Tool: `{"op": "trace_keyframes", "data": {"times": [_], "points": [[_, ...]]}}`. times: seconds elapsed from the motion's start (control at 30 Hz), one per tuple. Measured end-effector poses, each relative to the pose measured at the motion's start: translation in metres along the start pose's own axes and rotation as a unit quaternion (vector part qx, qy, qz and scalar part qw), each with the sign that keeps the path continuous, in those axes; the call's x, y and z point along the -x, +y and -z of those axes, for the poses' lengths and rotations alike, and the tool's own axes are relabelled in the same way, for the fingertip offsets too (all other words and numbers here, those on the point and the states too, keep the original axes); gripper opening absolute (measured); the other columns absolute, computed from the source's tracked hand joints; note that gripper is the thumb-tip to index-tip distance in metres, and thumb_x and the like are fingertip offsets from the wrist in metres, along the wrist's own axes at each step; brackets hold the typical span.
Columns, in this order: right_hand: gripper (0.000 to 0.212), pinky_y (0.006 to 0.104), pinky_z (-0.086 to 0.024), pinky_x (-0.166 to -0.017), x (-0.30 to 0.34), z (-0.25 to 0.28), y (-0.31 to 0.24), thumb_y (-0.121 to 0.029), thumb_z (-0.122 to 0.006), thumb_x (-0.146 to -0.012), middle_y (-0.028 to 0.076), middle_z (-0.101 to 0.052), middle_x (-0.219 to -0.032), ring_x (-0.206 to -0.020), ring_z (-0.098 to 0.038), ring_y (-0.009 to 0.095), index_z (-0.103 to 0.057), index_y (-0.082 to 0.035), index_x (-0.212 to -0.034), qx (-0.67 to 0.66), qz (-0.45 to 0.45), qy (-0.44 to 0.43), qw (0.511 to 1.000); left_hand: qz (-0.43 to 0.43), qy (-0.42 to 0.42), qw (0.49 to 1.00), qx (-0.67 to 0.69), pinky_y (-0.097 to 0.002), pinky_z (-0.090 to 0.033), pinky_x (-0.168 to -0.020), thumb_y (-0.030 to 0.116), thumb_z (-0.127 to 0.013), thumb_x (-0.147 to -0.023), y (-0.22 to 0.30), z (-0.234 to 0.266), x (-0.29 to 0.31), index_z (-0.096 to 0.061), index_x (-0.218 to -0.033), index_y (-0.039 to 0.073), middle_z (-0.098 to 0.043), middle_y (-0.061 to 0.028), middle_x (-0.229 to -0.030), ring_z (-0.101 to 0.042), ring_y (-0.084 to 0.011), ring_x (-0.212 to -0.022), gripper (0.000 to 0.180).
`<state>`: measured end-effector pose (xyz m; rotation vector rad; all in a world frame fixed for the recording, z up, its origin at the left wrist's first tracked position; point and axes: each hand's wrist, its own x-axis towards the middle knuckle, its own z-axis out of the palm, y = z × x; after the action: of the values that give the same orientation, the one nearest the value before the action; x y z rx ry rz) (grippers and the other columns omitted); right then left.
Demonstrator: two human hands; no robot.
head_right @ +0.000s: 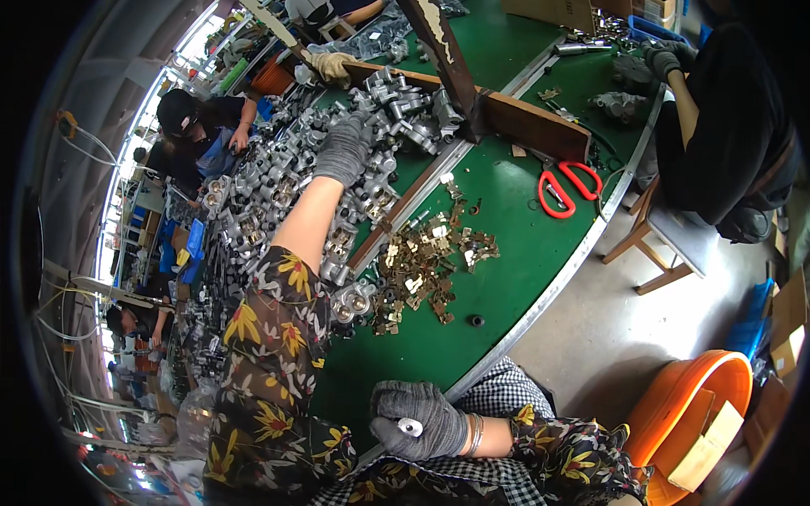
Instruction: Assembling small metal components using an assembly fixture at a factory workbench.
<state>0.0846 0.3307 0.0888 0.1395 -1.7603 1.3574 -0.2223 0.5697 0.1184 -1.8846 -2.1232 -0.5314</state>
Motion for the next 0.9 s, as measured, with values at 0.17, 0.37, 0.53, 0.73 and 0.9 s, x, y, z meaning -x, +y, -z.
{"op": "trace_keyframes", "data": {"times": [0.17,0.37,0.53,0.73,0.9], "points": [[0.009,0.0413,-0.042,-0.053,-0.002,-0.009,-0.004,-0.009,-0.06,-0.071,0.009,-0.051,-0.071,-0.066,-0.054,0.029,-0.054,-0.006,-0.077,0.025,0.008,-0.007,1.0,0.027,-0.055,0.995,-0.077,-0.0434,-0.046,-0.086,0.025,-0.047,-0.092,-0.029,0.038,-0.005,-0.059,-0.105,0.005,-0.061,-0.0222,-0.102,-0.058,-0.0375,-0.097,0.027],[0.009,0.0404,-0.041,-0.052,0.002,-0.009,-0.007,-0.008,-0.06,-0.071,0.009,-0.05,-0.069,-0.064,-0.053,0.028,-0.053,-0.006,-0.075,0.022,0.023,-0.002,0.999,0.034,-0.017,0.999,0.027,-0.0409,-0.047,-0.084,0.019,-0.05,-0.089,-0.007,0.043,0.013,-0.058,-0.11,0.008,-0.061,-0.0214,-0.104,-0.059,-0.0357,-0.097,0.026],[0.008,0.041,-0.041,-0.053,0.006,-0.013,-0.008,-0.008,-0.059,-0.073,0.008,-0.049,-0.069,-0.065,-0.053,0.028,-0.052,-0.006,-0.074,0.038,0.03,-0.006,0.999,0.006,-0.02,0.998,0.056,-0.0414,-0.047,-0.085,0.014,-0.056,-0.086,-0.003,0.001,0.013,-0.058,-0.112,0.007,-0.062,-0.0207,-0.106,-0.059,-0.0361,-0.099,0.027],[0.012,0.0416,-0.042,-0.054,0.002,-0.009,-0.006,-0.007,-0.058,-0.073,0.008,-0.05,-0.07,-0.066,-0.053,0.028,-0.051,-0.005,-0.082,0.001,0.012,0.004,1.0,0.087,0.064,0.932,0.346,-0.0394,-0.047,-0.081,0.013,-0.057,-0.085,-0.023,-0.039,-0.007,-0.058,-0.107,0.005,-0.063,-0.0205,-0.101,-0.061,-0.0351,-0.094,0.024],[0.006,0.0405,-0.043,-0.057,0.0,0.0,-0.001,-0.01,-0.057,-0.073,0.01,-0.053,-0.071,-0.066,-0.054,0.029,-0.053,-0.005,-0.073,0.025,0.002,0.001,1.0,0.062,-0.003,0.981,0.184,-0.0345,-0.048,-0.077,0.01,-0.058,-0.086,-0.013,-0.001,0.002,-0.058,-0.109,0.005,-0.066,-0.0146,-0.092,-0.064,-0.0241,-0.086,0.024]]}}
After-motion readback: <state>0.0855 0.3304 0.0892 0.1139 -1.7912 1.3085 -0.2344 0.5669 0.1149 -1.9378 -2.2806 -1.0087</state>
